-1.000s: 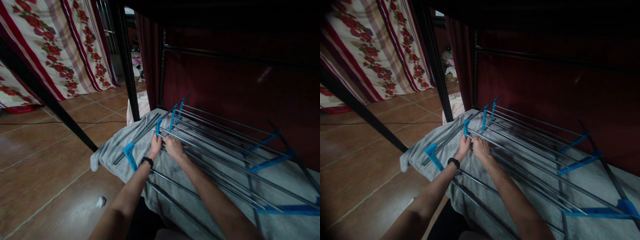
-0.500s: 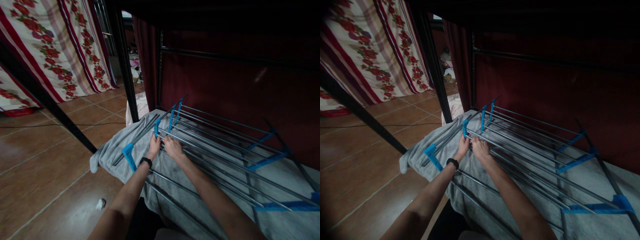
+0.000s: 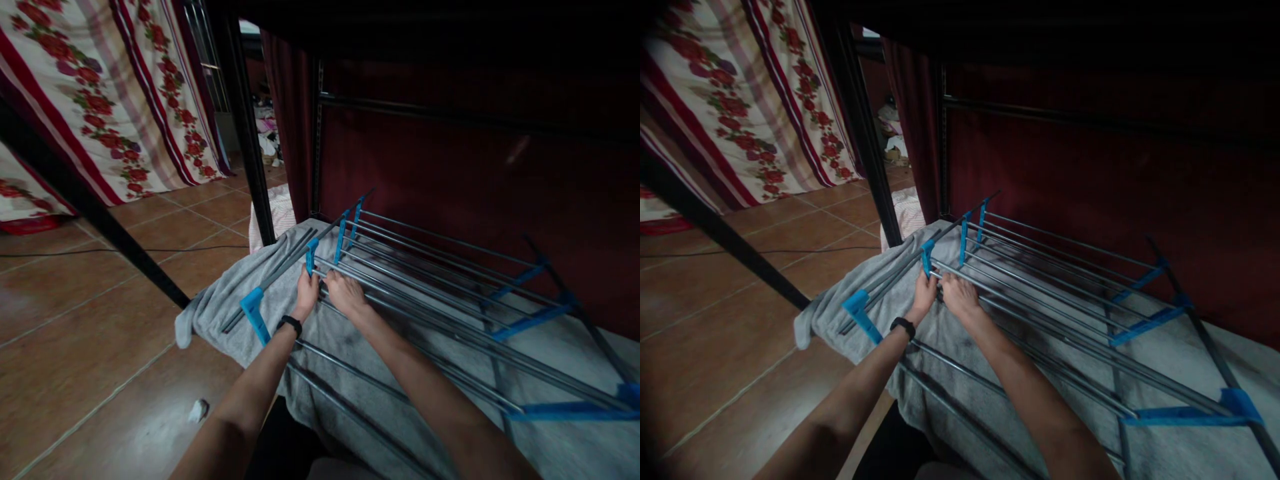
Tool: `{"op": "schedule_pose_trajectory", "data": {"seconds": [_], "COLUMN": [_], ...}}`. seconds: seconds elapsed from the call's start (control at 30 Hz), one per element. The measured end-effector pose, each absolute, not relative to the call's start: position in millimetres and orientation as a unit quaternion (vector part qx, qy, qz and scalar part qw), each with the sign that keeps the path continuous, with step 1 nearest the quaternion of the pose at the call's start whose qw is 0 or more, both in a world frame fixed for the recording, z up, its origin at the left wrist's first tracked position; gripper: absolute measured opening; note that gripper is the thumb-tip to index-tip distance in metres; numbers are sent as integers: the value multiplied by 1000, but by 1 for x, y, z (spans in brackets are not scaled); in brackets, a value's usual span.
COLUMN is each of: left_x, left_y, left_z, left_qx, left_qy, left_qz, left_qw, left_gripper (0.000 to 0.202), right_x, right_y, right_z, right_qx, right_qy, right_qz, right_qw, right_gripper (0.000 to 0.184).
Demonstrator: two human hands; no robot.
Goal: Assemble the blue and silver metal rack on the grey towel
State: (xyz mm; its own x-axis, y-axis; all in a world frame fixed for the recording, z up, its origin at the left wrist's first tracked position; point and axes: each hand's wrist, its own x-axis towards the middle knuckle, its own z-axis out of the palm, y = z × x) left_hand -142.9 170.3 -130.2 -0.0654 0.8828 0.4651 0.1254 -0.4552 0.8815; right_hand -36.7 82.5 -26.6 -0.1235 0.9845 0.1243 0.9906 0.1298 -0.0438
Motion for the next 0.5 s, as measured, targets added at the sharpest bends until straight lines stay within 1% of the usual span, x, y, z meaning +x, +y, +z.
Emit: {"op": "schedule_pose_trajectory", "data": {"seconds": [0.17,0.4,0.5], "left_x": [-143,-146,-146], "left_y": [174,178,183], "left_z": [-132,-128,-127], "left_qx": [615,620,635], "left_qy": [418,397,408], "left_qz": [597,595,586], "left_qw": [301,324,295], "left_gripper": [7,7,6], "right_x": [-38,-39,-36], "right_y": [85,87,91], "right_z": [-30,-31,-33], "right_qx": [-662,-674,-657], "right_qy": [-746,-734,-748], "right_qz": [-22,-24,-34], "right_qw": [75,76,87], "right_gripper": [39,38,39]}}
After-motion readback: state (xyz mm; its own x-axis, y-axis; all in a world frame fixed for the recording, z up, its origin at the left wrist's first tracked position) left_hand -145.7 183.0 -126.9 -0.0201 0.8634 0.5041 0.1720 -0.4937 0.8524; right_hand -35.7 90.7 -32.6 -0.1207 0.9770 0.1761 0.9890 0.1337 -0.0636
